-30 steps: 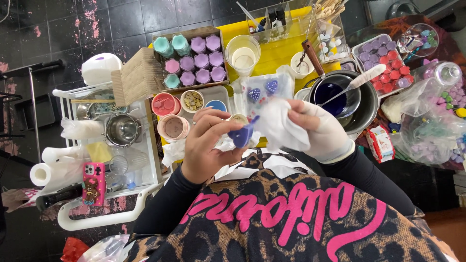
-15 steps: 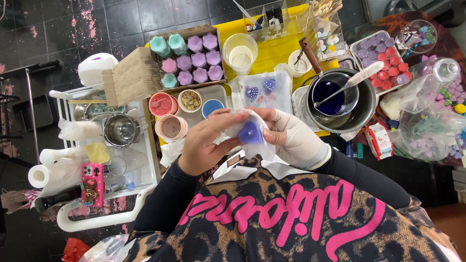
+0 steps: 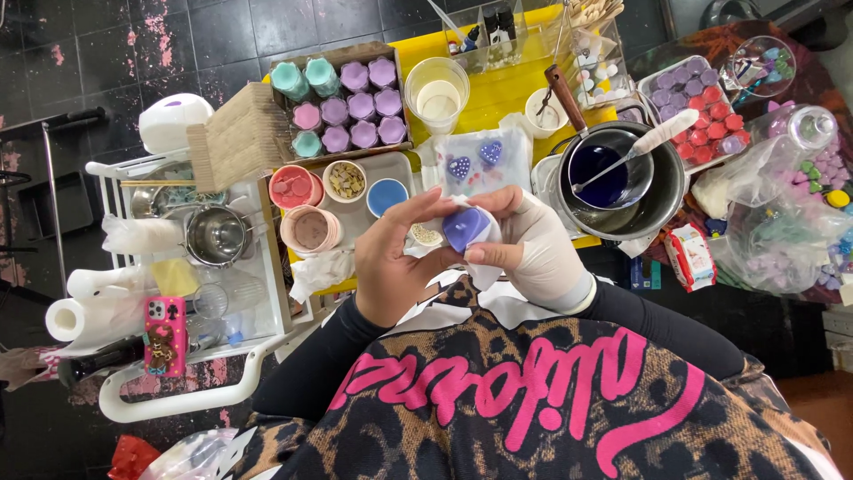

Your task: Decorating small heart-shaped candles with white wax dots and cleaning them with a wet wipe.

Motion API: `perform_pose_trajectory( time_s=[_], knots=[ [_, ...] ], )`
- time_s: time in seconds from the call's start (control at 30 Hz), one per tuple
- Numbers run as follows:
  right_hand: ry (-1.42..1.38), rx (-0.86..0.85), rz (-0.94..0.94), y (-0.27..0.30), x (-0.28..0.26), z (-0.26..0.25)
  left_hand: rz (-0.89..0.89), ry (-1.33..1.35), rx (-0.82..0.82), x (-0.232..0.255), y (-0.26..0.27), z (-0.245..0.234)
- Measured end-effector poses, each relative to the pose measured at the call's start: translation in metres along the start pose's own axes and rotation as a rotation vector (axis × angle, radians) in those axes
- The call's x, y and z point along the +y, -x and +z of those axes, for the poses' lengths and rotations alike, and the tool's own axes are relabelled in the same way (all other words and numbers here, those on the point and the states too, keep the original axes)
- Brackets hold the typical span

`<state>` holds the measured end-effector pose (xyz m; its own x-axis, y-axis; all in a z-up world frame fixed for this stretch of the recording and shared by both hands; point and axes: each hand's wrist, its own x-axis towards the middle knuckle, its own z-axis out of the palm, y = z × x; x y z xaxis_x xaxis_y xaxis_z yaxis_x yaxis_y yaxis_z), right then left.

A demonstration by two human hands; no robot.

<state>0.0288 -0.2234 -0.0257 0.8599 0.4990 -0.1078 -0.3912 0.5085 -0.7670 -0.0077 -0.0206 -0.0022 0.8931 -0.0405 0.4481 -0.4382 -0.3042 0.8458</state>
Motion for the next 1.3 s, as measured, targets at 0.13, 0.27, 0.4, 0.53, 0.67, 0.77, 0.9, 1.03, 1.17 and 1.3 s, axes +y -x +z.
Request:
perform_pose_trajectory(
  time_s=[0.13,0.27,0.4,0.53,0.67,0.77,0.9,1.03,1.17,1.3],
  knots=[
    [0.085,0.032,-0.065,0.004,0.004,-0.003,-0.025,0.076,-0.017,-0.003,0.007,0.004],
    [0.14,0.059,-0.146,0.006,0.003,-0.001,-0.03,0.187,-0.036,-0.004,0.013,0.009],
    [0.207,0.105,-0.184,0.009,0.015,-0.018,-0.021,0.326,-0.067,-0.011,0.02,0.012],
    [0.217,0.144,-0.165,0.007,0.007,-0.01,-0.195,0.516,-0.078,-0.014,0.026,0.013],
    [0.174,0.229,-0.049,0.007,0.005,-0.012,-0.13,0.511,-0.123,-0.01,0.024,0.01],
    [0.061,0.193,-0.049,0.006,0.001,-0.013,-0.111,0.547,-0.147,-0.009,0.024,0.012],
    [-0.112,0.081,-0.017,0.009,-0.008,-0.012,-0.16,0.601,-0.143,-0.009,0.025,0.013],
    [0.191,-0.014,-0.166,0.014,-0.014,-0.002,-0.111,0.481,-0.152,-0.011,0.025,0.015],
    [0.258,-0.04,-0.233,0.015,-0.009,-0.008,-0.137,0.545,-0.176,-0.011,0.027,0.018],
    [0.184,0.035,-0.21,0.01,-0.011,-0.005,-0.134,0.592,-0.206,-0.014,0.034,0.023]
  ],
)
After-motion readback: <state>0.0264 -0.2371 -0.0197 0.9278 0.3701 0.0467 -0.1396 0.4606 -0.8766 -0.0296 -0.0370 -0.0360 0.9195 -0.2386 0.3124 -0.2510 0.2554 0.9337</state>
